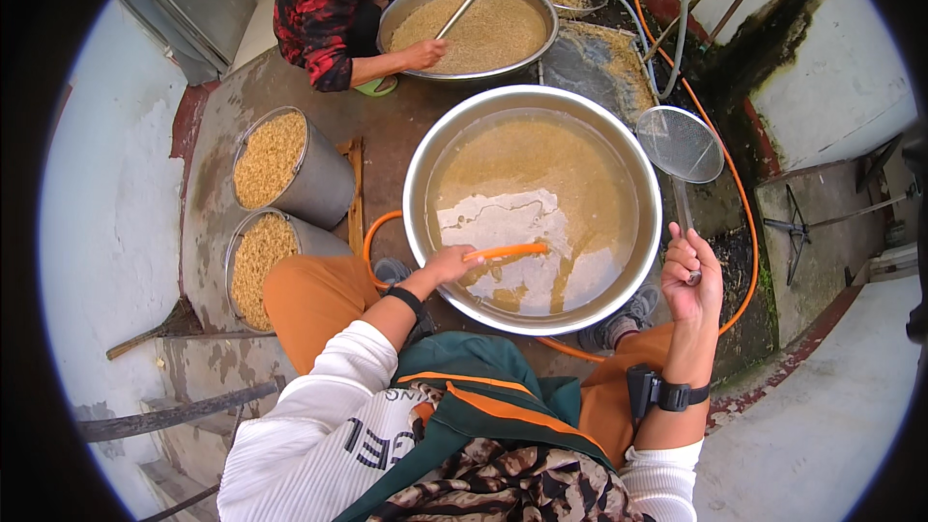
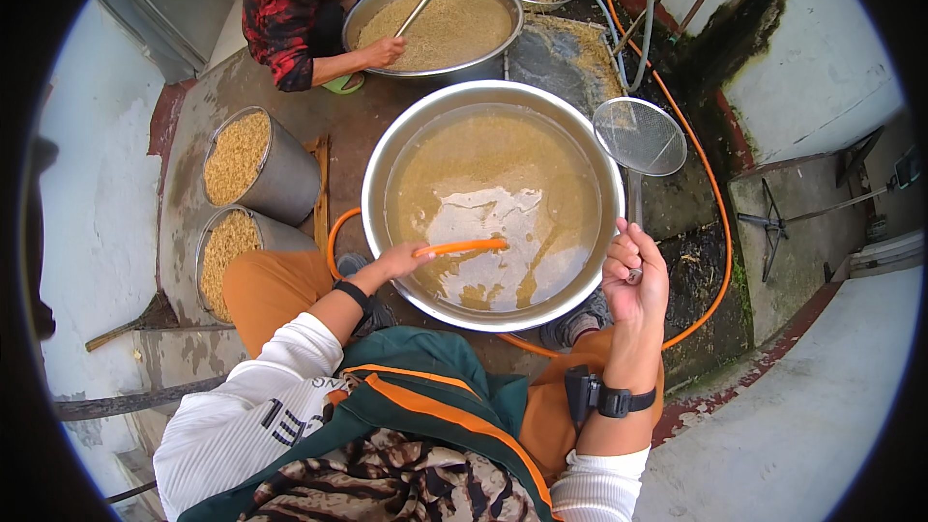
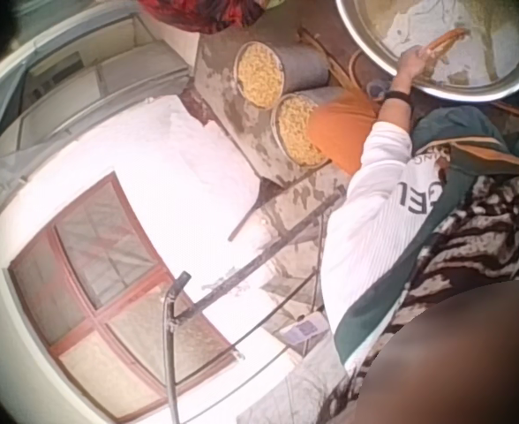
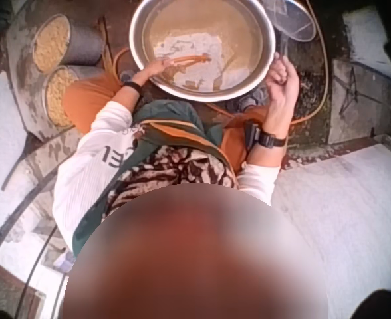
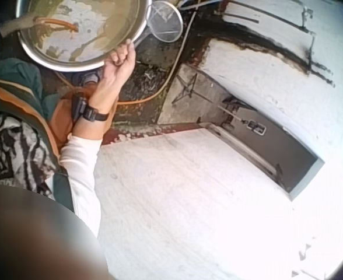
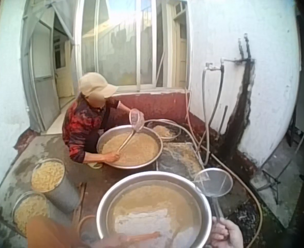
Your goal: The person scoops grains from a large basin of water using a mesh strainer and transfers them into metal buckets. They then add water from an orange hose into the basin and stir the grains with the strainer. Another person is also washing grains in a separate basin nearby.
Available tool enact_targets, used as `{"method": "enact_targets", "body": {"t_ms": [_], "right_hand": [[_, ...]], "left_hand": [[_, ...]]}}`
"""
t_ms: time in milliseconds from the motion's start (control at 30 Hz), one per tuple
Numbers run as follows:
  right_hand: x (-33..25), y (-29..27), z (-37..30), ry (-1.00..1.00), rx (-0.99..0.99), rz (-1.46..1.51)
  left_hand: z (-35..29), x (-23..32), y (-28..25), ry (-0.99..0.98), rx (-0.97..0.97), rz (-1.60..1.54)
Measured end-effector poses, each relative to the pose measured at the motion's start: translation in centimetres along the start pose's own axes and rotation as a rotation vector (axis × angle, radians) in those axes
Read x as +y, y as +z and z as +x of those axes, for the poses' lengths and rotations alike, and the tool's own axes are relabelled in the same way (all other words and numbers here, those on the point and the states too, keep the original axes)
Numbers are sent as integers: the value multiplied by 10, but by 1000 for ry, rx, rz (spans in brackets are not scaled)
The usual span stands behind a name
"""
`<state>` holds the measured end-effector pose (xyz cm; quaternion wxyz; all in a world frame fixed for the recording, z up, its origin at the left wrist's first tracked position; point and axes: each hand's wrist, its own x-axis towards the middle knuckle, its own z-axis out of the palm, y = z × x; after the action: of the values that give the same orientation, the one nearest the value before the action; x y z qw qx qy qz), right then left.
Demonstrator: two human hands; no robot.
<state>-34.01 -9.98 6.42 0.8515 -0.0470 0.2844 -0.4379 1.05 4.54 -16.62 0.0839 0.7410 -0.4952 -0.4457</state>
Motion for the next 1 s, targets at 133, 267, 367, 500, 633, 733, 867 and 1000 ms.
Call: {"method": "enact_targets", "body": {"t_ms": [133, 267, 367, 500, 633, 733, 867, 1000], "right_hand": [[0, 1, 1, 15, -16, 13], [1, 1, 1, 32, -25, 39], [2, 2, 2, 5, 1, -1], [3, 2, 5, 19, 14, 8], [5, 1, 9, 41, -4, 10], [10, 0, 14, 66, -8, 0], [22, 0, 24, 93, 5, -49], [41, 4, 33, 141, 65, -96]], "left_hand": [[3, 4, -39, 110, 5, -320], [1, 19, -82, 222, -40, -543], [-7, 40, -119, 183, 38, -596], [-22, 64, -170, 167, 168, -567], [-38, 79, -213, 289, 151, -701], [-51, 86, -241, 318, 143, -786], [-55, 92, -268, 244, 272, -788], [-49, 88, -278, 301, 376, -880]]}}
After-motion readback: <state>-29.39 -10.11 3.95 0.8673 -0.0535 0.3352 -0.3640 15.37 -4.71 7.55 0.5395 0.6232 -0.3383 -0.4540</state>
